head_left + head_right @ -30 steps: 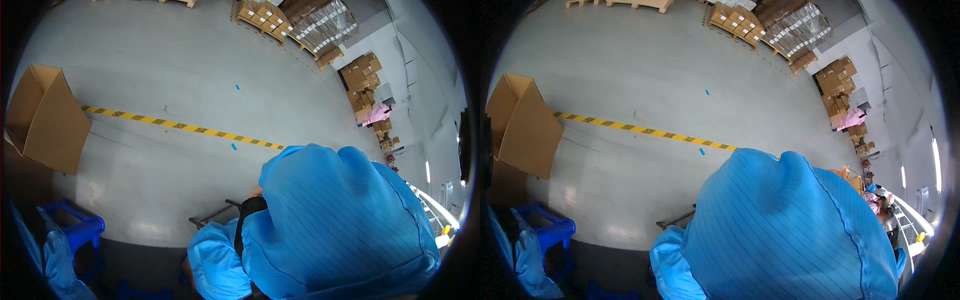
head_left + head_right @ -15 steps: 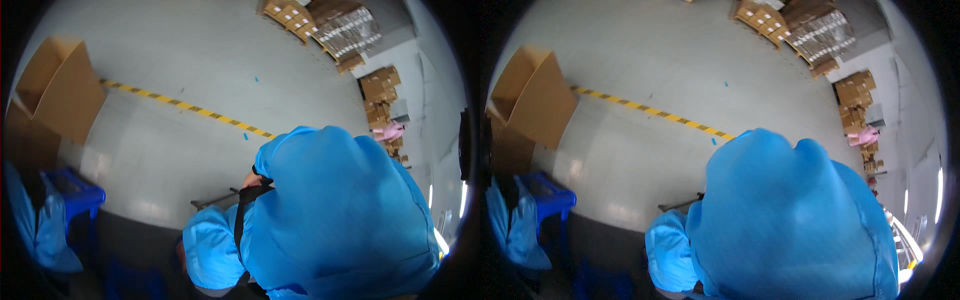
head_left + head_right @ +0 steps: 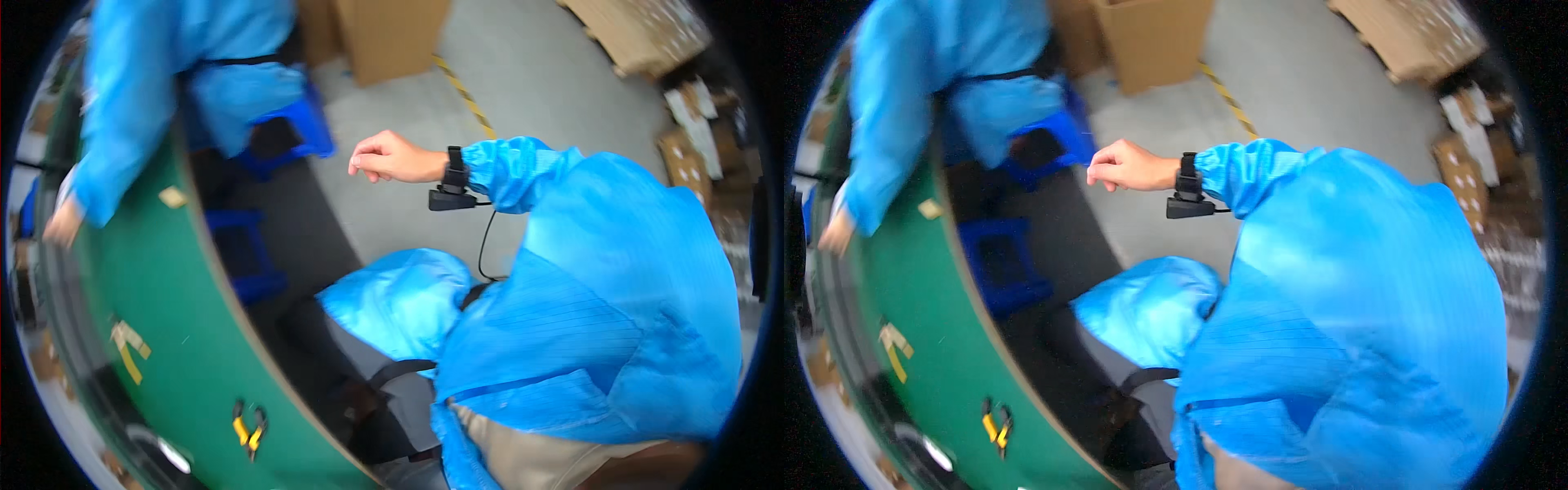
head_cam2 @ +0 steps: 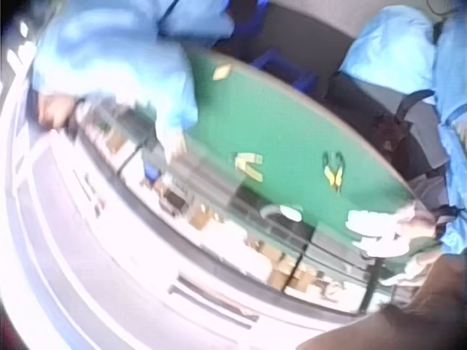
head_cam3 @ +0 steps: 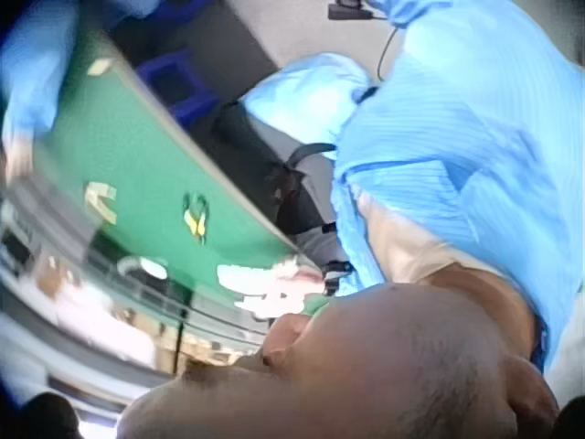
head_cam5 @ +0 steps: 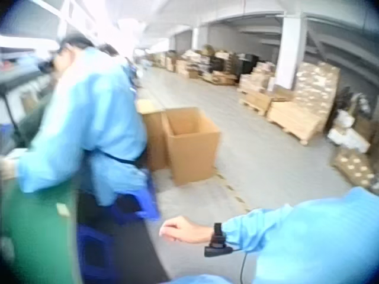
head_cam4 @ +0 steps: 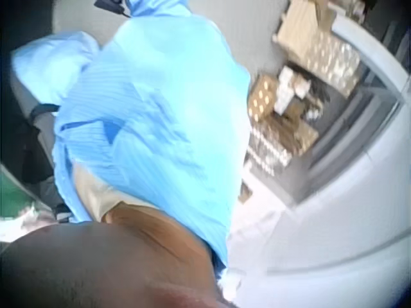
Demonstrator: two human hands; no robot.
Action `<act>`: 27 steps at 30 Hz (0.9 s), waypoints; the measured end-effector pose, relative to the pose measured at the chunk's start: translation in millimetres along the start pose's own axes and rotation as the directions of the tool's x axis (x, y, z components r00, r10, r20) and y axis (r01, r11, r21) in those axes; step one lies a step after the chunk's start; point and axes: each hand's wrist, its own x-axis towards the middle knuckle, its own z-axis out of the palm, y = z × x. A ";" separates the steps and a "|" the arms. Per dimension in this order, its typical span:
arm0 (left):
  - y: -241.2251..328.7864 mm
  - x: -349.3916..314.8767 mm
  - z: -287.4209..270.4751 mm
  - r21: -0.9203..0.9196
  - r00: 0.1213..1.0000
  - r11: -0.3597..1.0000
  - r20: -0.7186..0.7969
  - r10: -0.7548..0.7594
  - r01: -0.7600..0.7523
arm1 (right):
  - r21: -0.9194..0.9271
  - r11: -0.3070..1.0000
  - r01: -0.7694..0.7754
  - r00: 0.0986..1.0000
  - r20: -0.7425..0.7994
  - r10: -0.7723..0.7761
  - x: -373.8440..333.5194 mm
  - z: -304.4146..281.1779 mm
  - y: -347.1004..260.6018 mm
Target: Using a knife or deburring tool to remove excess material from plastic parts.
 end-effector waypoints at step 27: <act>-45.8 -41.0 32.1 -0.537 0.988 0.832 0.016 -0.156 0.140 | -0.331 0.407 0.852 0.516 0.667 -0.538 135.1 558.9 -264.1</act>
